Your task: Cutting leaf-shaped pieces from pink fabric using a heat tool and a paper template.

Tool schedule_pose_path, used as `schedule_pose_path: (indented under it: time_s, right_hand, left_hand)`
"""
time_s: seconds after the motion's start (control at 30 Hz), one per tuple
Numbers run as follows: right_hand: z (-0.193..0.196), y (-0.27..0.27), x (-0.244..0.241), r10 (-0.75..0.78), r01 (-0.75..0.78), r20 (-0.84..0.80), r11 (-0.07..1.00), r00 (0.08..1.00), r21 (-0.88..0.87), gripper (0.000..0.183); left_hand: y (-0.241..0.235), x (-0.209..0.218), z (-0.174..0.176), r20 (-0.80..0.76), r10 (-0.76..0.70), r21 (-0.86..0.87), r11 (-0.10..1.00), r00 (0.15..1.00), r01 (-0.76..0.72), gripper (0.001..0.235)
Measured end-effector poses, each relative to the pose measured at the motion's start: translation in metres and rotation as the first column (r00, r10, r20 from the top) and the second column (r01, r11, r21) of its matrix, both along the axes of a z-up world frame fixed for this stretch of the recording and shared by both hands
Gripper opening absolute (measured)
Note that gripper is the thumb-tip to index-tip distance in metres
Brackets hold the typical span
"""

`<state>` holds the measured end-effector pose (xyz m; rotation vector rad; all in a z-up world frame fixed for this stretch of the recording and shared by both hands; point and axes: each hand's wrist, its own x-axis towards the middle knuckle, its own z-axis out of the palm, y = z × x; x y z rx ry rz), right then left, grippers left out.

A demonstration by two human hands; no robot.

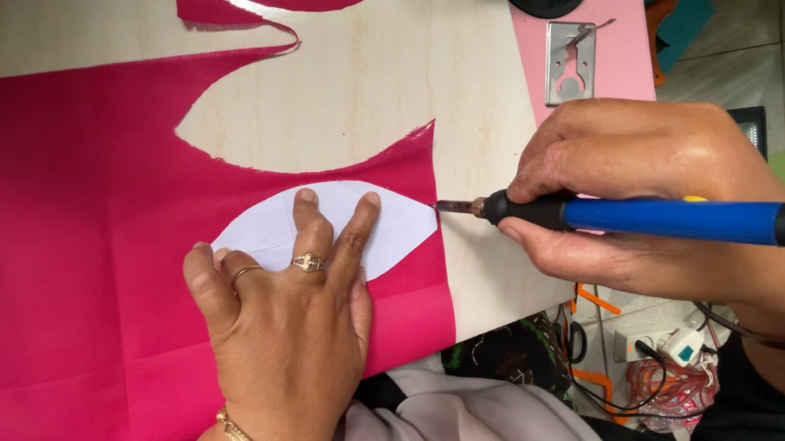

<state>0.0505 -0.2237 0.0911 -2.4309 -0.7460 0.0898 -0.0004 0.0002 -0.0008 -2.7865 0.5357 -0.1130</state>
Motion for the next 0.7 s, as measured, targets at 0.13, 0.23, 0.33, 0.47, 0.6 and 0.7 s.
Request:
schedule_pose_path:
  time_s: [0.13,0.23,0.33,0.47,0.6,0.7]
  right_hand:
    - [0.0013,0.0003,0.0004,0.013,-0.013,-0.011,1.000,1.000,0.018,0.011]
    - [0.0013,-0.0001,-0.0004,0.003,-0.003,-0.006,1.000,1.000,0.013,0.011]
    - [0.0015,-0.0007,-0.0008,0.004,-0.004,-0.005,1.000,1.000,0.007,0.010]
    - [0.0020,-0.0007,-0.0010,0.009,-0.009,-0.015,1.000,1.000,0.018,0.011]
    - [0.0023,-0.0015,-0.0011,0.007,-0.007,-0.025,1.000,1.000,0.015,0.011]
    - [0.0022,-0.0024,-0.0012,0.008,-0.008,-0.036,1.000,0.999,0.014,0.011]
  left_hand:
    - [0.0001,0.0007,0.0013,0.006,-0.008,-0.005,1.000,1.000,0.008,0.059]
    - [0.0003,0.0009,0.0015,0.007,-0.008,0.003,1.000,1.000,0.008,0.059]
    - [0.0001,0.0009,0.0016,0.013,-0.010,-0.009,1.000,1.000,0.010,0.058]
    - [0.0001,0.0007,0.0015,0.009,-0.006,0.004,1.000,1.000,0.006,0.059]
    - [0.0002,0.0003,0.0006,0.009,-0.001,0.007,1.000,1.000,0.001,0.058]
    - [0.0001,0.0012,0.0017,0.005,-0.007,0.015,1.000,1.000,0.007,0.059]
